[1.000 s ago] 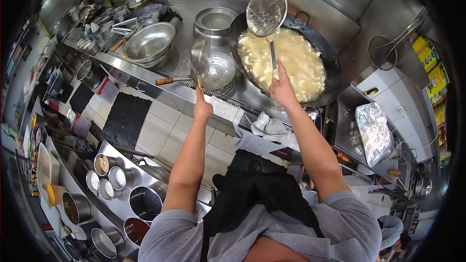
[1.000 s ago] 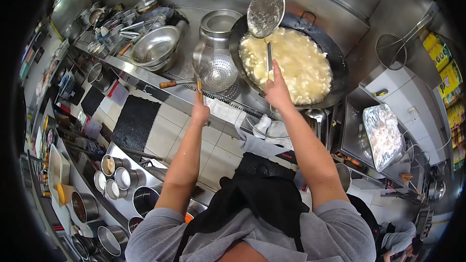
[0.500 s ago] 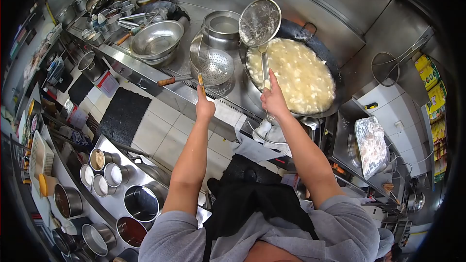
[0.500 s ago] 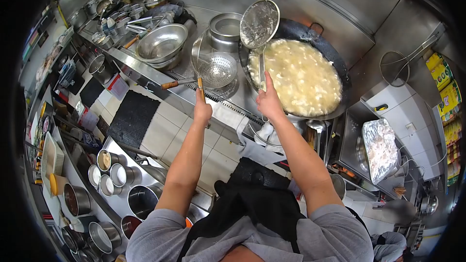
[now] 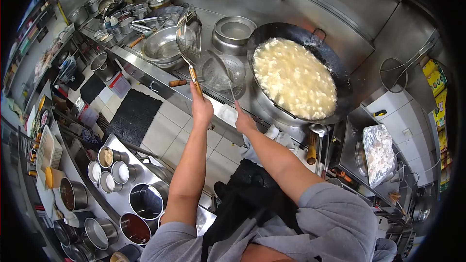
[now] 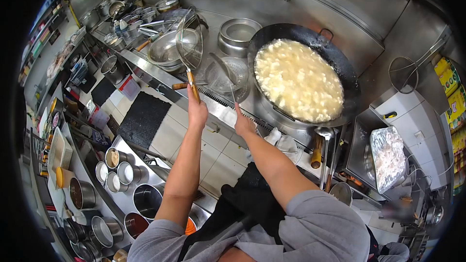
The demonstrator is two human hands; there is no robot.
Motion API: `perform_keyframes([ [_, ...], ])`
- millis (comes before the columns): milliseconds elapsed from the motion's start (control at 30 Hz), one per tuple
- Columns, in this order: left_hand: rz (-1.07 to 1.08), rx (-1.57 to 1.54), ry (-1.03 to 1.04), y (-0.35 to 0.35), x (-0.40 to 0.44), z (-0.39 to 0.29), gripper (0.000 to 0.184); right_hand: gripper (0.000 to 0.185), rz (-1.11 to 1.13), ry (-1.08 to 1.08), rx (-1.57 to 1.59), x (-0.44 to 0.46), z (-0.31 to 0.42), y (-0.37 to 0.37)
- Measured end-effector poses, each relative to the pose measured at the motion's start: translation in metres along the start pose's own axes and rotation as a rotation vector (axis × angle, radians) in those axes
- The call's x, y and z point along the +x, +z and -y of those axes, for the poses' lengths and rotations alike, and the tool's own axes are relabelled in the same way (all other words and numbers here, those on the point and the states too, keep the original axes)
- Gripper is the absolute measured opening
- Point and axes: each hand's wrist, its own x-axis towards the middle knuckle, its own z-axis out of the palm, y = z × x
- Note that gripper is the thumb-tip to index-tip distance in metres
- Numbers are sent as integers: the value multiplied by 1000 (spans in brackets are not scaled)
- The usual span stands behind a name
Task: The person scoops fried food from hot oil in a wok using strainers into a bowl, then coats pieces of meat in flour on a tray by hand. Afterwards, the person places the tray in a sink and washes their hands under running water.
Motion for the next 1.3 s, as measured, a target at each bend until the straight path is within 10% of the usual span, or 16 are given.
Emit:
perform_keyframes([
  [100,-56,-139,187,8,2,23,79,91,32,-21,2,-2,28,-16],
  [333,171,-543,-100,-5,-6,-50,78,77,-348,-244,462,-14,41,-134],
  [467,293,-748,-39,6,-8,-72,76,81,-663,-422,594,-21,-31,-227],
  [600,425,-751,-59,21,-18,-91,76,80,-658,-156,691,-76,-118,-311],
  [667,484,-773,-47,28,-21,-100,75,79,-877,-151,314,-80,-190,-330],
  [900,586,-716,-39,64,-25,-105,74,78,-605,227,516,-175,-278,-316],
  [1300,543,-881,-191,68,-7,-20,58,80,-475,412,-82,-231,-290,-263],
])
